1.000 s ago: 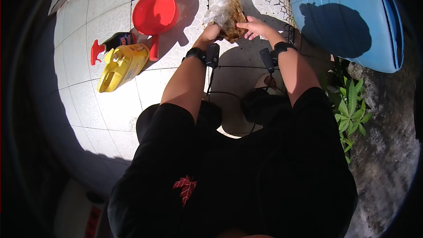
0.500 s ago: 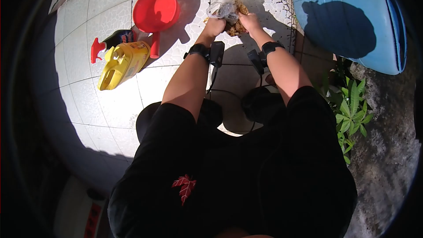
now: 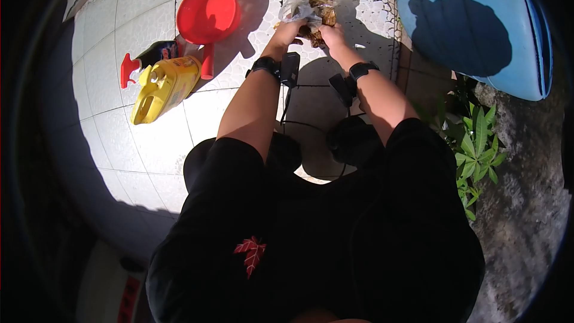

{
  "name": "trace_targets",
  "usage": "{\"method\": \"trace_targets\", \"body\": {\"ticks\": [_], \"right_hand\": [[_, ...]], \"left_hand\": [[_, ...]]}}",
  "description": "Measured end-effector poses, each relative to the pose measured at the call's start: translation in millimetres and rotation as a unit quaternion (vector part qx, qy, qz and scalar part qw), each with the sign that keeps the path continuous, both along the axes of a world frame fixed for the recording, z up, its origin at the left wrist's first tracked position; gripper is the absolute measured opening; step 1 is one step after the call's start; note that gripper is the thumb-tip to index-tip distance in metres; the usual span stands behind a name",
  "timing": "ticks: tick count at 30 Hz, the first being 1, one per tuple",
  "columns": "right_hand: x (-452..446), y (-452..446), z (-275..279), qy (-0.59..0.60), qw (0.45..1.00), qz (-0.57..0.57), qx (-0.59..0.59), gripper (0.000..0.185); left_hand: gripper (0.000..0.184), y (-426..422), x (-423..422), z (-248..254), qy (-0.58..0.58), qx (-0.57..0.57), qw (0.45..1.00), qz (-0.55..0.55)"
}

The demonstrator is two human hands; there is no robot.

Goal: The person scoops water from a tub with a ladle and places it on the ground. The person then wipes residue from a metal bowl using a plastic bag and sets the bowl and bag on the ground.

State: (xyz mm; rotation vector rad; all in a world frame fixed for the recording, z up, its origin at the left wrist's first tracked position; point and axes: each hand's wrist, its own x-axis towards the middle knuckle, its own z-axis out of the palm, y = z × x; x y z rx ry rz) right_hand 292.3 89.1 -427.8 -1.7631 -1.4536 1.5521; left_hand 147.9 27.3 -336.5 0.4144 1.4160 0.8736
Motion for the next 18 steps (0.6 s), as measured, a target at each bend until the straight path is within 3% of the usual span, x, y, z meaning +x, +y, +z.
{"method": "trace_targets", "body": {"ticks": [1,3,4,5,6,8,10,13,15,18], "right_hand": [[4.4,1.9,-5.9,-0.030,0.997,0.040,0.065,0.018],[7.5,11.7,11.5,-0.037,0.996,0.063,0.059,0.028],[7.3,13.3,22.4,-0.045,0.994,0.085,0.054,0.039],[2.0,8.4,25.6,-0.008,0.996,0.033,0.077,0.039],[-3.9,5.0,29.7,-0.008,0.996,0.032,0.078,0.039],[-13.8,-1.5,34.5,0.032,0.985,-0.076,-0.150,0.026],[-19.8,-14.6,35.0,0.119,0.966,-0.098,-0.206,0.029],[-16.8,-12.4,6.8,0.137,0.973,-0.116,-0.147,0.029],[-9.9,-6.5,24.6,0.101,0.990,-0.024,-0.095,0.033],[-3.9,-3.1,52.5,0.100,0.992,-0.001,-0.077,0.035]], "left_hand": [[0.026,0.8,-3.7,1.3,0.030,0.004,0.999,-0.010],[0.024,4.1,-6.1,-6.9,0.059,0.008,0.998,-0.020],[0.024,6.3,-5.0,-23.3,0.081,0.124,0.989,0.007],[0.026,7.1,-3.3,-40.9,0.102,0.239,0.965,0.034],[0.026,7.0,0.0,-47.5,0.102,0.240,0.965,0.034],[0.023,9.9,7.0,-53.3,0.207,0.224,0.949,0.081],[0.020,5.7,11.3,-52.6,0.191,0.242,0.948,0.072],[0.022,-2.4,13.6,-60.7,0.099,0.245,0.959,0.099],[0.026,-7.2,14.1,-59.1,-0.041,0.270,0.956,0.103],[0.029,-7.4,7.0,-67.4,-0.084,0.282,0.954,0.066]]}}
